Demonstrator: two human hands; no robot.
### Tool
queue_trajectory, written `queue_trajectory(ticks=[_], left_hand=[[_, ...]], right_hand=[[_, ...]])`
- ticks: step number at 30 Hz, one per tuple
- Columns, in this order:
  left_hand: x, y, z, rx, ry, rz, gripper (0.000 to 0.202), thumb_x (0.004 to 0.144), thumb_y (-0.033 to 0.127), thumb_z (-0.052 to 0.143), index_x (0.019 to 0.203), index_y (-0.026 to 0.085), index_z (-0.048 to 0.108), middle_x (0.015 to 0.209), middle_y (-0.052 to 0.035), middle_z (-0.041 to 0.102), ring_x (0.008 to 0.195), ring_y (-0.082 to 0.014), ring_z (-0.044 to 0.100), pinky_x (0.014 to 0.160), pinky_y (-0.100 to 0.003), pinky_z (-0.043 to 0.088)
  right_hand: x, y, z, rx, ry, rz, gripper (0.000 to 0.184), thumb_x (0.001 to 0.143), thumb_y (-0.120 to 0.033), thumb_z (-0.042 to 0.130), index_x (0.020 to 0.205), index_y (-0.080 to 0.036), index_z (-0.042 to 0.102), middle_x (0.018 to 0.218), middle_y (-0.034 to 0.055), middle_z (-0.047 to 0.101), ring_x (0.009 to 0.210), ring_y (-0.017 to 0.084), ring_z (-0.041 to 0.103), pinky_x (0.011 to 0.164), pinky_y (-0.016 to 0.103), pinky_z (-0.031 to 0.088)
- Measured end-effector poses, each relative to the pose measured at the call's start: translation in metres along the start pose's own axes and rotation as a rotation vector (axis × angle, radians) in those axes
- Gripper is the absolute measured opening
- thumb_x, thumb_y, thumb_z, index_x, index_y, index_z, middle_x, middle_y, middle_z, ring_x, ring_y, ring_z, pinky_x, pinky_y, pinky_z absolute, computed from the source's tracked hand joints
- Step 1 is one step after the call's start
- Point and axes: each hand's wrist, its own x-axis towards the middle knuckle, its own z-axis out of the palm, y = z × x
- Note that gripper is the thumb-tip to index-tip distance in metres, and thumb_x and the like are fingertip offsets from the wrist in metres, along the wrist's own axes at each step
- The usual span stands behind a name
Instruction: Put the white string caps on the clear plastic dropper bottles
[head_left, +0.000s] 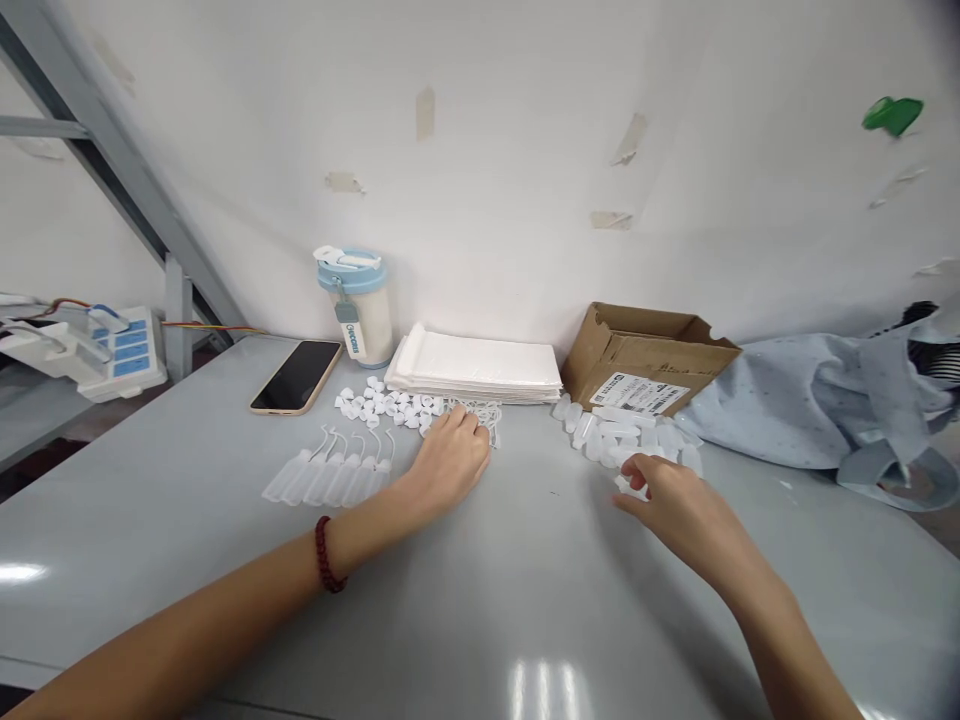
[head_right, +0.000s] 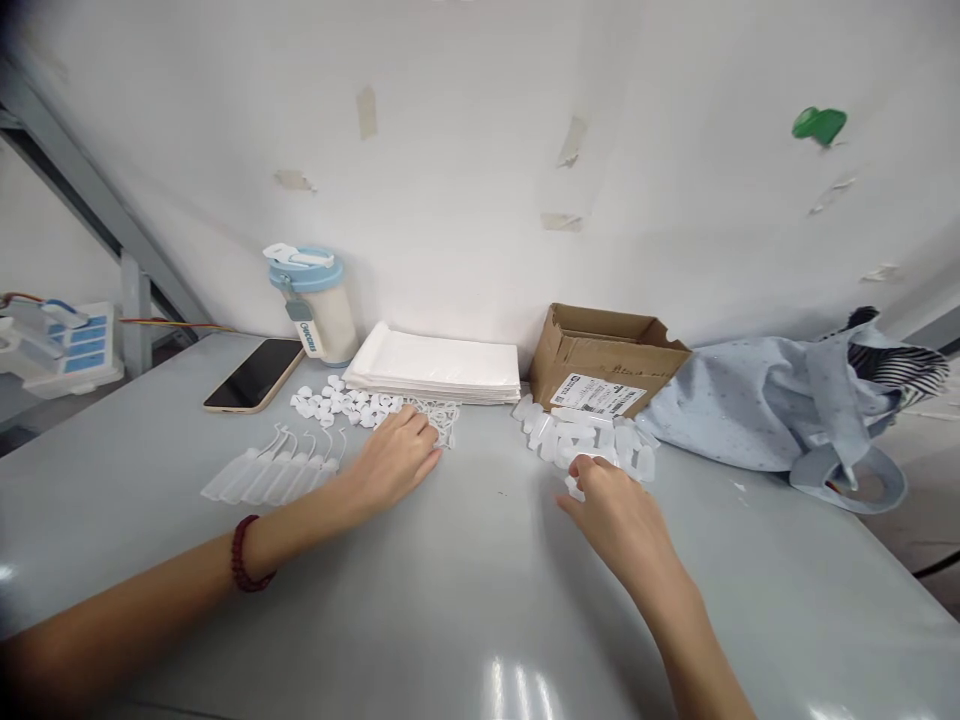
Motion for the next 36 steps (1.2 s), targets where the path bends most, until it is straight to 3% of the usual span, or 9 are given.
queue_trajectory(ticks=[5,9,14,18,22,26,31,36], left_hand=[[-0.001,0.001,-0.007,-0.019,0.038,-0.019,0.025,0.09,0.013,0.041,0.075,0.013,0.062,0.08,-0.0122,0.062,0.085,-0.0269,0.053,0.073,-0.04,0.044],[-0.017,-0.003,-0.016,-0.206,0.215,-0.067,0.019,0.092,0.016,0.043,0.082,0.015,0.059,0.082,-0.0075,0.063,0.083,-0.0218,0.053,0.072,-0.035,0.047],[-0.034,-0.007,-0.016,-0.375,0.402,0.068,0.01,0.09,0.011,0.048,0.091,0.017,0.056,0.091,-0.0052,0.067,0.092,-0.0181,0.055,0.082,-0.034,0.049],[-0.039,-0.005,-0.012,-0.395,0.469,0.123,0.012,0.088,0.007,0.052,0.09,0.018,0.057,0.101,-0.0065,0.066,0.098,-0.0185,0.056,0.083,-0.033,0.05],[-0.041,0.003,-0.008,-0.475,0.459,0.187,0.013,0.086,0.004,0.053,0.09,0.016,0.058,0.09,-0.0051,0.067,0.089,-0.0155,0.059,0.078,-0.029,0.051],[-0.044,0.014,-0.01,-0.601,0.434,0.157,0.011,0.086,0.006,0.056,0.089,0.016,0.059,0.085,-0.0033,0.067,0.082,-0.0134,0.059,0.074,-0.026,0.051],[-0.046,0.023,-0.016,-0.728,0.421,0.096,0.009,0.087,0.011,0.058,0.092,0.018,0.062,0.086,-0.0022,0.068,0.081,-0.0132,0.061,0.073,-0.026,0.052],[-0.047,0.023,-0.019,-0.776,0.389,0.093,0.009,0.086,0.014,0.06,0.094,0.018,0.063,0.087,-0.0023,0.069,0.081,-0.0136,0.062,0.072,-0.026,0.053]], right_hand=[[-0.003,0.002,-0.004,-0.099,-0.045,0.022,0.022,0.077,-0.02,0.058,0.099,-0.018,0.063,0.103,0.0098,0.067,0.085,0.027,0.064,0.059,0.031,0.041],[-0.001,0.0,-0.002,-0.157,-0.062,0.016,0.018,0.078,-0.014,0.056,0.093,-0.017,0.065,0.099,0.0108,0.067,0.086,0.027,0.064,0.058,0.03,0.039],[0.002,-0.005,0.007,-0.159,-0.05,-0.021,0.019,0.081,-0.011,0.05,0.09,-0.014,0.066,0.098,0.0137,0.067,0.088,0.029,0.064,0.058,0.031,0.039],[0.0,-0.013,0.015,0.042,0.022,-0.122,0.018,0.083,-0.016,0.051,0.095,-0.015,0.065,0.097,0.0116,0.067,0.088,0.027,0.063,0.064,0.032,0.044],[-0.012,-0.032,0.022,0.44,0.119,-0.363,0.016,0.085,-0.026,0.055,0.096,-0.018,0.063,0.093,0.0066,0.066,0.076,0.019,0.061,0.061,0.029,0.047],[-0.031,-0.054,0.027,0.713,0.097,-0.495,0.015,0.086,-0.028,0.055,0.097,-0.021,0.062,0.094,0.0039,0.066,0.073,0.015,0.06,0.053,0.024,0.048],[-0.044,-0.065,0.028,0.794,0.069,-0.562,0.013,0.086,-0.024,0.057,0.098,-0.021,0.062,0.092,0.0029,0.067,0.077,0.014,0.062,0.063,0.024,0.052],[-0.045,-0.064,0.035,0.809,0.189,-0.615,0.018,0.084,-0.02,0.061,0.102,-0.019,0.061,0.094,0.005,0.069,0.077,0.015,0.064,0.061,0.024,0.054]])
